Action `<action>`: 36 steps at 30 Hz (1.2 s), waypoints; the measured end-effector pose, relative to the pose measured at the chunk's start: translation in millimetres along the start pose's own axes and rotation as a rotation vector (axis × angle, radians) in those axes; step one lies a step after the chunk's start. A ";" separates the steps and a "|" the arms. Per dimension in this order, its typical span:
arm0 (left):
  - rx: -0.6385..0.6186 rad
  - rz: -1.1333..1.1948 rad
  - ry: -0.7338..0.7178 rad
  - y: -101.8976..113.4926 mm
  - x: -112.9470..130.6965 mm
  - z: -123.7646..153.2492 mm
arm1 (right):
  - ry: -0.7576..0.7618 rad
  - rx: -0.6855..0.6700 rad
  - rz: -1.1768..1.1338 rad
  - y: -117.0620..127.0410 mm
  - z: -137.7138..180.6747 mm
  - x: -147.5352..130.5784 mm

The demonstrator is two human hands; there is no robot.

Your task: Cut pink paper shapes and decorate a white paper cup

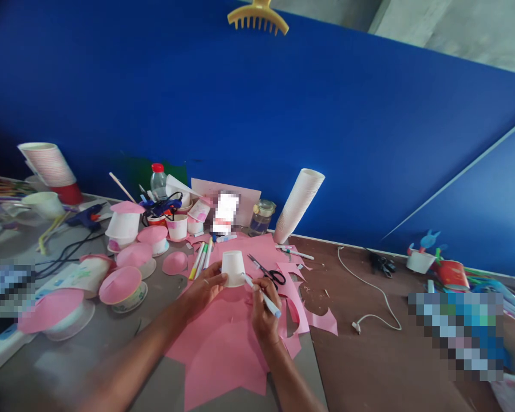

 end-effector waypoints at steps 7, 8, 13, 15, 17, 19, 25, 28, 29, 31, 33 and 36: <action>0.007 -0.008 0.022 -1.4 3.5 1.2 | -0.082 -0.037 -0.005 1.2 -0.6 9.8; 0.011 -0.008 0.026 -1.3 3.3 1.3 | -0.096 -0.039 -0.008 1.2 -0.3 11.6; 0.019 0.011 0.019 0.5 1.3 -0.6 | -0.137 0.082 -0.058 3.7 1.8 19.7; 0.030 0.020 0.015 1.2 0.9 -1.7 | -0.174 0.128 -0.096 3.9 2.7 23.8; 0.033 0.018 0.009 1.0 1.2 -2.0 | -0.203 0.129 -0.137 2.4 2.9 27.3; 0.018 0.006 -0.005 0.5 1.7 -1.2 | -0.203 0.120 -0.160 0.5 2.6 28.8; 0.035 -0.139 -0.052 3.1 -0.7 1.6 | -0.183 0.157 -0.150 -3.2 -2.6 20.0; 0.026 -0.239 -0.060 3.8 -1.5 1.0 | -0.181 0.188 -0.152 -3.9 -5.5 16.6; 0.017 -0.277 -0.065 3.7 -1.1 0.6 | -0.181 0.190 -0.161 -4.1 -6.1 16.9; -0.004 -0.366 -0.076 3.1 0.4 -0.4 | -0.172 0.183 -0.174 -4.0 -6.8 19.0; -0.031 -0.474 -0.086 2.3 1.9 -0.9 | -0.145 0.171 -0.155 -3.1 -7.1 21.5; -0.081 -0.665 -0.133 1.3 3.2 0.3 | -0.075 0.181 -0.072 -0.6 -7.3 23.9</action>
Point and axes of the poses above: each hand's wrist, its own z-axis away from the middle knuckle, its own y-axis out of the back of the hand, x = y × z, the point moved 2 cm from there along -z, towards the middle knuckle, and after that the axes turned 2 degrees about -y, right-handed, at the moved point
